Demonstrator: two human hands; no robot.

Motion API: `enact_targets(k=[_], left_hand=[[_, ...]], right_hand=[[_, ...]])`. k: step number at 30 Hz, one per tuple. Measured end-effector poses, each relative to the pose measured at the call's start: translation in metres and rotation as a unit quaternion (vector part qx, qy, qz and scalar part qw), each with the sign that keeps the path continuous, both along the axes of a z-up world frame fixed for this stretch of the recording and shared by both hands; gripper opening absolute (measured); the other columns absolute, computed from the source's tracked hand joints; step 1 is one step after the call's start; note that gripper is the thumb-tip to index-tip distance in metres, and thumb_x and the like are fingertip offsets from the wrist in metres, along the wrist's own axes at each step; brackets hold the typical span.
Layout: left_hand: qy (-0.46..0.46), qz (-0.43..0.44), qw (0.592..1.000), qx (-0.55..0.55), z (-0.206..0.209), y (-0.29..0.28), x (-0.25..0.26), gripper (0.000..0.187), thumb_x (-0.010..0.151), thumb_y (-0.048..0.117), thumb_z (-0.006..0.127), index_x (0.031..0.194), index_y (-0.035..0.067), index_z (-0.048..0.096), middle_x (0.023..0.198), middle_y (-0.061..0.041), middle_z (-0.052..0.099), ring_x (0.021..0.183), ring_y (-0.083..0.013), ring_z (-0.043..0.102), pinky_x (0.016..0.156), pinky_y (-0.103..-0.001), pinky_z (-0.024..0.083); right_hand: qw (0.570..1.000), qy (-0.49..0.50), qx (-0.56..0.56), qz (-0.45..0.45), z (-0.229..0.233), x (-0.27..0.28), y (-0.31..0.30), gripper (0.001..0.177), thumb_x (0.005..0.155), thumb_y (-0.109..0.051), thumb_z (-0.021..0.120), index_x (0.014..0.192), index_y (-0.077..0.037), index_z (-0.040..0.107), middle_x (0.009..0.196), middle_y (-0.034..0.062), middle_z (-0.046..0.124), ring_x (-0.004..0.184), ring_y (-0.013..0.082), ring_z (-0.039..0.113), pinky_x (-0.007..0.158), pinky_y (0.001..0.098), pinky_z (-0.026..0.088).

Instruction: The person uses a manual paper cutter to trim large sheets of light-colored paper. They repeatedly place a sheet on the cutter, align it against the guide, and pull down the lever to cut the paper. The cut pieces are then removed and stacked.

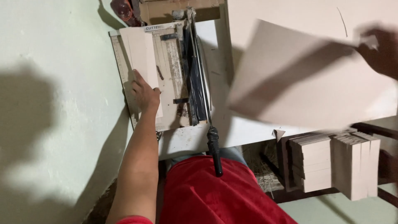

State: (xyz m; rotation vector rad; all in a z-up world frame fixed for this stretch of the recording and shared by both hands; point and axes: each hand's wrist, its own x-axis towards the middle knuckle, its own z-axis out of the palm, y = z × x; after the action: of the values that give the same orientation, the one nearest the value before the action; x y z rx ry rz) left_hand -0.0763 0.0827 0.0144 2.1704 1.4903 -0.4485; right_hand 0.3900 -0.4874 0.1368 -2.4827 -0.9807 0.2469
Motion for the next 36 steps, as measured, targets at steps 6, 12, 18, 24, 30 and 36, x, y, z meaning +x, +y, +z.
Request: enact_targets(k=[6,12,18,24,30,36], left_hand=[[-0.023,-0.01,1.0,0.006,-0.01,-0.001,-0.003,0.09,0.101,0.023,0.063,0.164,0.013,-0.001,0.152,-0.03,0.029,0.13,-0.0431,0.044,0.095,-0.052,0.053],[0.016,-0.032,0.999,0.034,0.025,-0.015,0.001,0.097,0.098,0.034,0.07,0.164,0.014,0.001,0.156,-0.031,0.023,0.138,-0.0461,0.039,0.105,-0.057,0.042],[0.004,-0.007,1.0,0.017,-0.001,-0.008,0.005,0.098,0.097,0.033,0.071,0.163,0.013,0.001,0.154,-0.029,0.029,0.136,-0.0428,0.043,0.103,-0.055,0.045],[0.031,0.013,0.999,0.021,-0.064,0.035,-0.017,0.098,0.091,0.049,0.072,0.157,0.007,0.013,0.143,-0.022,0.04,0.127,-0.0381,0.052,0.094,-0.052,0.053],[0.028,0.0,0.999,0.017,-0.035,0.028,-0.008,0.097,0.09,0.052,0.069,0.157,0.005,0.017,0.146,-0.022,0.039,0.134,-0.0413,0.046,0.106,-0.054,0.044],[0.043,-0.124,0.99,0.048,0.055,-0.02,0.029,0.08,0.101,0.037,0.061,0.161,0.009,0.017,0.152,-0.028,0.034,0.147,-0.0484,0.025,0.121,-0.062,0.021]], right_hand=[[0.985,-0.022,-0.139,-0.096,-0.048,-0.148,0.118,0.023,0.113,-0.022,0.075,0.127,-0.005,0.068,0.099,0.0209,0.076,0.096,0.0467,0.073,0.09,0.0568,0.052],[0.898,0.322,-0.05,-0.295,-0.149,-0.308,0.086,0.038,0.112,-0.045,0.057,0.129,-0.012,0.062,0.096,0.0181,0.074,0.092,0.0385,0.073,0.083,0.0545,0.056],[0.672,0.503,0.23,-0.493,-0.136,-0.346,0.126,0.074,0.109,-0.041,0.064,0.158,-0.008,0.02,0.141,0.0303,0.051,0.123,0.0478,0.061,0.104,0.0639,0.046],[0.545,0.51,0.383,-0.544,-0.154,-0.326,0.132,0.021,0.106,-0.033,0.068,0.104,-0.022,0.05,0.073,-0.0084,0.046,0.066,0.0186,0.068,0.061,0.0255,0.059],[0.586,0.491,0.347,-0.543,-0.176,-0.378,0.135,0.047,0.098,-0.025,0.079,0.111,0.0,0.042,0.079,0.0047,0.049,0.062,0.0259,0.066,0.063,0.0421,0.064],[0.6,0.519,0.336,-0.508,-0.191,-0.401,0.163,0.027,0.1,-0.02,0.075,0.095,0.0,0.057,0.078,0.0087,0.062,0.067,0.0284,0.075,0.065,0.0402,0.069]])
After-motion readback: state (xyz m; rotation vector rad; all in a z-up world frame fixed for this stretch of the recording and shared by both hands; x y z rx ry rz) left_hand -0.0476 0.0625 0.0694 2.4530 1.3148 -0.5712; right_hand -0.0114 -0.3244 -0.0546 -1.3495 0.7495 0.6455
